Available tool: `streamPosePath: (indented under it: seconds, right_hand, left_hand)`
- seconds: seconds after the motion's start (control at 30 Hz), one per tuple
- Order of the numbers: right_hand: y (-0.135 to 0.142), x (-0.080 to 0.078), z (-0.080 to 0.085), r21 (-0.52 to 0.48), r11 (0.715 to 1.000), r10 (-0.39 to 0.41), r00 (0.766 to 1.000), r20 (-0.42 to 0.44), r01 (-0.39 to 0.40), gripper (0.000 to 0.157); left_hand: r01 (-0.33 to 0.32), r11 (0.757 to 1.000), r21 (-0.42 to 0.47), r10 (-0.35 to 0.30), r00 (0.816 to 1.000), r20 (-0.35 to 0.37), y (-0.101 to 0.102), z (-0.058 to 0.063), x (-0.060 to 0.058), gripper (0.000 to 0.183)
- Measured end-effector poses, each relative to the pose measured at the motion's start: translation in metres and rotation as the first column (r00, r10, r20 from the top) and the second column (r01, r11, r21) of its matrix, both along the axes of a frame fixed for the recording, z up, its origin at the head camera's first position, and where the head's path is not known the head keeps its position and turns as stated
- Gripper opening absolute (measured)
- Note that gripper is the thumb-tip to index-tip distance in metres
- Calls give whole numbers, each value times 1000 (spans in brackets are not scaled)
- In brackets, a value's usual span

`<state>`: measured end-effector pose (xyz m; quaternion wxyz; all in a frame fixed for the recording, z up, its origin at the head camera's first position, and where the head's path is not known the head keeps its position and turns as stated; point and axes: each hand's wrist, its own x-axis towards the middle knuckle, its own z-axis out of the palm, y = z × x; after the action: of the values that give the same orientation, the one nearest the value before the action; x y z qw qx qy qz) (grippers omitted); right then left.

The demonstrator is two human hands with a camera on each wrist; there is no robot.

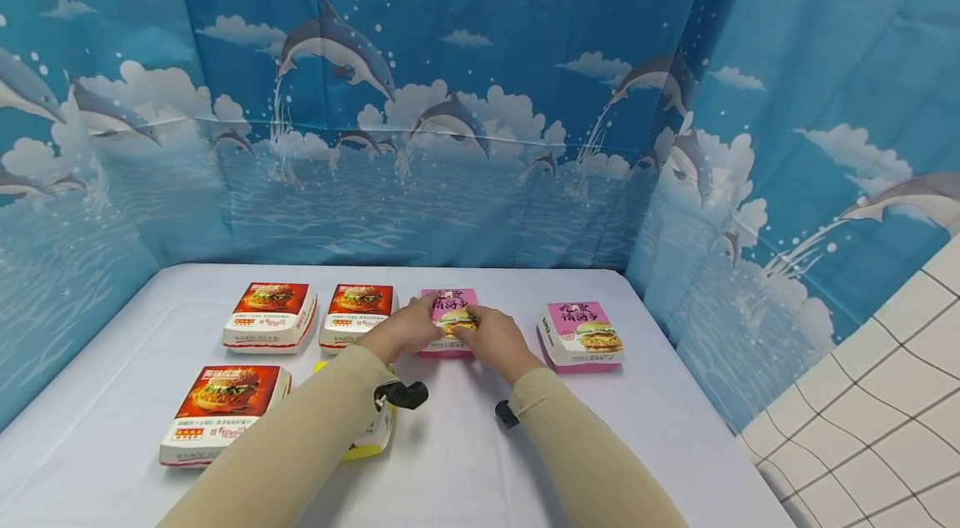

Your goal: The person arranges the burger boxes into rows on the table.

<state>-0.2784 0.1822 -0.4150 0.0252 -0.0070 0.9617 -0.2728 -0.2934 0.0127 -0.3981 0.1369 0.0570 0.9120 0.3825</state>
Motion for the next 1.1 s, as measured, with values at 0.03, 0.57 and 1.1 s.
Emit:
streamPosePath:
  seconds: [0.03, 0.57, 1.1]
  right_hand:
    - [0, 0, 0, -2, 1000, -1, 1000, 2, 1, 63]
    - [2, 0, -3, -53, 999, -12, 1000, -4, 12, 65]
    - [5, 4, -2, -73, 997, -9, 1000, 6, 10, 62]
  left_hand:
    - [0, 1000, -3, 0, 1000, -1, 0, 0, 0, 79]
    - [-16, 1000, 14, 15, 1000, 8, 0, 2, 4, 80]
    - [-20, 998, 57, 20, 1000, 0, -1, 3, 5, 82]
